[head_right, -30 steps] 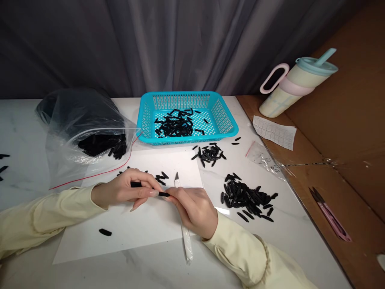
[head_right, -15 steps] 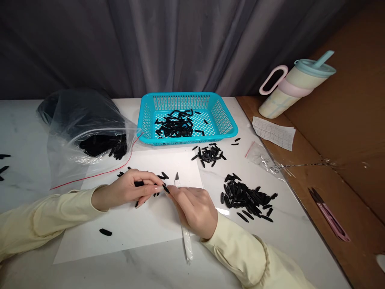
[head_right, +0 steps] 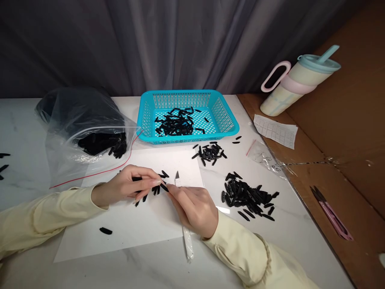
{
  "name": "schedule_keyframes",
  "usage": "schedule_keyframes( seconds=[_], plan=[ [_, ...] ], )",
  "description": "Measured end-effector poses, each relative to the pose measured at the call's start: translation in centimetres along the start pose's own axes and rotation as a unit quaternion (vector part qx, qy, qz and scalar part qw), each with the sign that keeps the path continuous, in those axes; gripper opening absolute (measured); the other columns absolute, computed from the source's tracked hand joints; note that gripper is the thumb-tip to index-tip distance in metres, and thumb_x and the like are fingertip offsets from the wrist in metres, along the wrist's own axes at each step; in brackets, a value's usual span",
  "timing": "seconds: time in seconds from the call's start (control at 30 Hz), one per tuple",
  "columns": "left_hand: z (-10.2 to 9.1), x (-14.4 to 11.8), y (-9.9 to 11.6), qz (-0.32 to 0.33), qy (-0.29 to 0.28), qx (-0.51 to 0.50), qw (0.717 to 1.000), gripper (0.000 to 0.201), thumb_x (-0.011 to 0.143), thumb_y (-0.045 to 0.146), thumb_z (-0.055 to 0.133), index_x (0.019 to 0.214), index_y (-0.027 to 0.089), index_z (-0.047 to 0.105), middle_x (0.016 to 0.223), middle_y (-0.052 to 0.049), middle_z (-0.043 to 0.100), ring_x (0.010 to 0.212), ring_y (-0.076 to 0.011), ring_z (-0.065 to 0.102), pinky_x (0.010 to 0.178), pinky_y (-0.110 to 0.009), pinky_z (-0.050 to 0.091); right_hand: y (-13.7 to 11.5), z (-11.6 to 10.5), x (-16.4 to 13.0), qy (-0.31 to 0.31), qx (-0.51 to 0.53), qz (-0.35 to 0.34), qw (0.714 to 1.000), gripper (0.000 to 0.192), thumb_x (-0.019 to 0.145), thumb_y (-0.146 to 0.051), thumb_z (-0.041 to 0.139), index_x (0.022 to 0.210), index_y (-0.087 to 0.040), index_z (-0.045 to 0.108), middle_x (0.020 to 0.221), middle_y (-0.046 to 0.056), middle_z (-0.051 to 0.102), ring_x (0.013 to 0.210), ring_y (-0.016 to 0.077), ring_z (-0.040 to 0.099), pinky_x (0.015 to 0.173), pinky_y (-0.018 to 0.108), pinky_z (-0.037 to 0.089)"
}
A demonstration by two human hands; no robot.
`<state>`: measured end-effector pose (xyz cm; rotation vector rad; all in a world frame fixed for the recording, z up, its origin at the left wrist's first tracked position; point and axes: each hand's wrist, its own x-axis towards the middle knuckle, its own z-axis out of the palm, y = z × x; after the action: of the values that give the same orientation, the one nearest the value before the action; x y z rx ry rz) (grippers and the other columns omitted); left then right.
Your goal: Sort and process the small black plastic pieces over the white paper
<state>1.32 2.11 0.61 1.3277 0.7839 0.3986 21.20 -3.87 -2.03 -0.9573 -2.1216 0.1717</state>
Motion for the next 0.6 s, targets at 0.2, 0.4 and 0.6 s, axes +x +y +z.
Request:
schedule_keyframes(
  seconds=[0.2,0.4,0.6],
  plan=[
    [-0.07,0.05,-0.21,0.010,0.006,0.001,1.000,0.020,0.084,0.030,0.057,0.089,0.014,0.067,0.039,0.007,0.046,0.037,-0.0018,0.032,0.037,-0.015,0.025,-0.11,-0.11,0.17,0.005,-0.002,0.011,1.000,0.019,0.087,-0.008,0.048,0.104,-0.015,0.052,0.058,-0.001,0.059,0.041,0.0099,0.047,0.044,0.024,0.041],
    [-0.03,-0.11,-0.16,0.023,0.015,0.006,1.000,0.017,0.084,0.027,0.058,0.087,0.013,0.068,0.039,0.007,0.046,0.037,-0.0021,0.034,0.038,-0.016,0.026,-0.13,-0.20,0.18,0.008,0.016,0.049,0.999,0.016,0.087,-0.013,0.051,0.102,-0.016,0.053,0.057,-0.003,0.058,0.040,0.0087,0.049,0.044,0.022,0.040],
    [-0.13,-0.13,-0.17,0.028,0.019,0.008,0.999,0.017,0.083,0.027,0.058,0.085,0.013,0.068,0.038,0.007,0.045,0.037,-0.0024,0.035,0.039,-0.016,0.027,-0.09,-0.14,0.12,0.004,0.019,0.046,0.999,0.012,0.087,-0.012,0.052,0.098,-0.014,0.056,0.058,-0.002,0.060,0.040,0.0084,0.050,0.046,0.022,0.041]
  ],
)
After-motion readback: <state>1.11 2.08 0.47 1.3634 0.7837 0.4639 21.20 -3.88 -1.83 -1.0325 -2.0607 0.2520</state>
